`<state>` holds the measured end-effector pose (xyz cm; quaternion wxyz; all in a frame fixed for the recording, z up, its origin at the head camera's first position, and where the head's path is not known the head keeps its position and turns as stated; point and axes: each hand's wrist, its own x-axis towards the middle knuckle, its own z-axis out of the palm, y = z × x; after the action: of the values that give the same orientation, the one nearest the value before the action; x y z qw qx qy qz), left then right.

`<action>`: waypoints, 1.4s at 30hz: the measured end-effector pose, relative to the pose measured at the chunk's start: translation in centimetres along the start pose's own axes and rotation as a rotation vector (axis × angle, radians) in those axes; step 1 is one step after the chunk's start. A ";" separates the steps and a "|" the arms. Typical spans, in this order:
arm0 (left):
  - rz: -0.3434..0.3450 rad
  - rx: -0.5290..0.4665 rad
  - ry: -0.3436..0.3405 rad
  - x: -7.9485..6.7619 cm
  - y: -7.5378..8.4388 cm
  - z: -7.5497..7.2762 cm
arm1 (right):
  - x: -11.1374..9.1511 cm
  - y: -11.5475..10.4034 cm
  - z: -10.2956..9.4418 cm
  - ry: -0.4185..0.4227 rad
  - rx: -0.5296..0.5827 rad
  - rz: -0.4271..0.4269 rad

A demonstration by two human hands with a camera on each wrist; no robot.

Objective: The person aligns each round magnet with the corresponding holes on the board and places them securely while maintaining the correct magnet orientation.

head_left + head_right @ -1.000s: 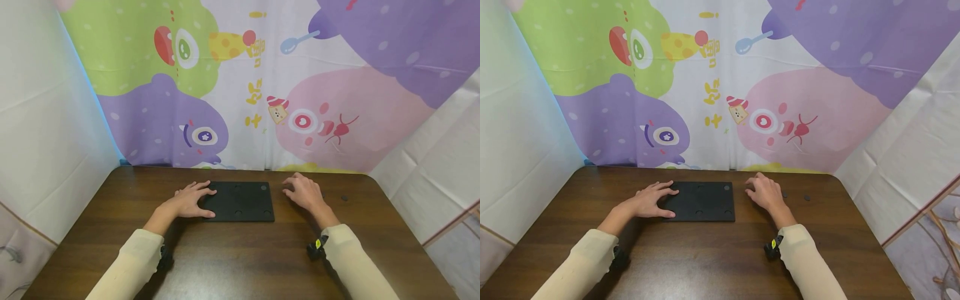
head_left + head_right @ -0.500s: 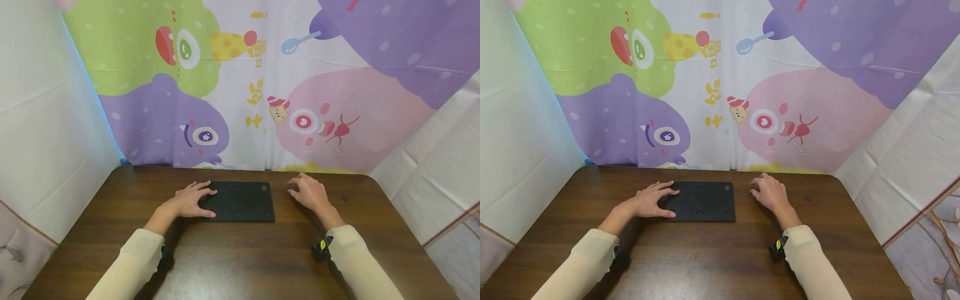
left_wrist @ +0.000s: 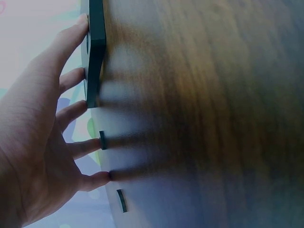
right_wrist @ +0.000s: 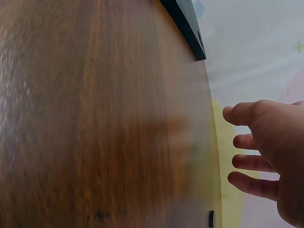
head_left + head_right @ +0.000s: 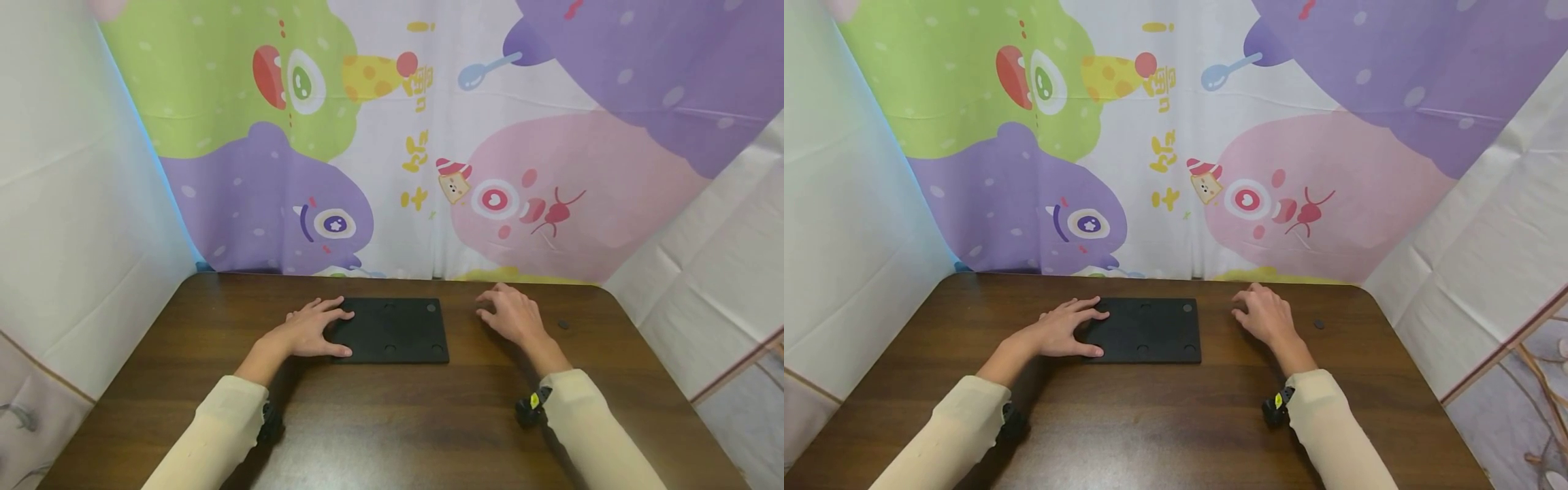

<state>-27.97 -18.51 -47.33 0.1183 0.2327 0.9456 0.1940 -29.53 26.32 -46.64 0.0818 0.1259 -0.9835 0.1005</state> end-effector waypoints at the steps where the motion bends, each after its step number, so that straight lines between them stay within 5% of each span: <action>1: 0.000 0.001 0.001 0.0 0.0 0.0 | 0.0 0.1 0.0 0.001 -0.003 0.000; 31: -0.013 0.006 -0.004 -0.4 0.3 -0.1 | -1.7 3.0 -1.3 0.063 -0.003 0.024; 37: 0.021 0.021 0.032 0.8 -1.8 1.2 | -2.1 3.8 -1.5 0.072 0.001 0.032; 42: 0.012 0.000 0.013 0.4 -1.3 0.8 | -2.3 4.4 -1.8 0.077 0.001 0.037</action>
<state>-28.60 -19.08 -48.63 0.1110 0.2372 0.9449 0.1963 -28.20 31.40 -46.10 0.1176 0.1038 -0.9818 0.1070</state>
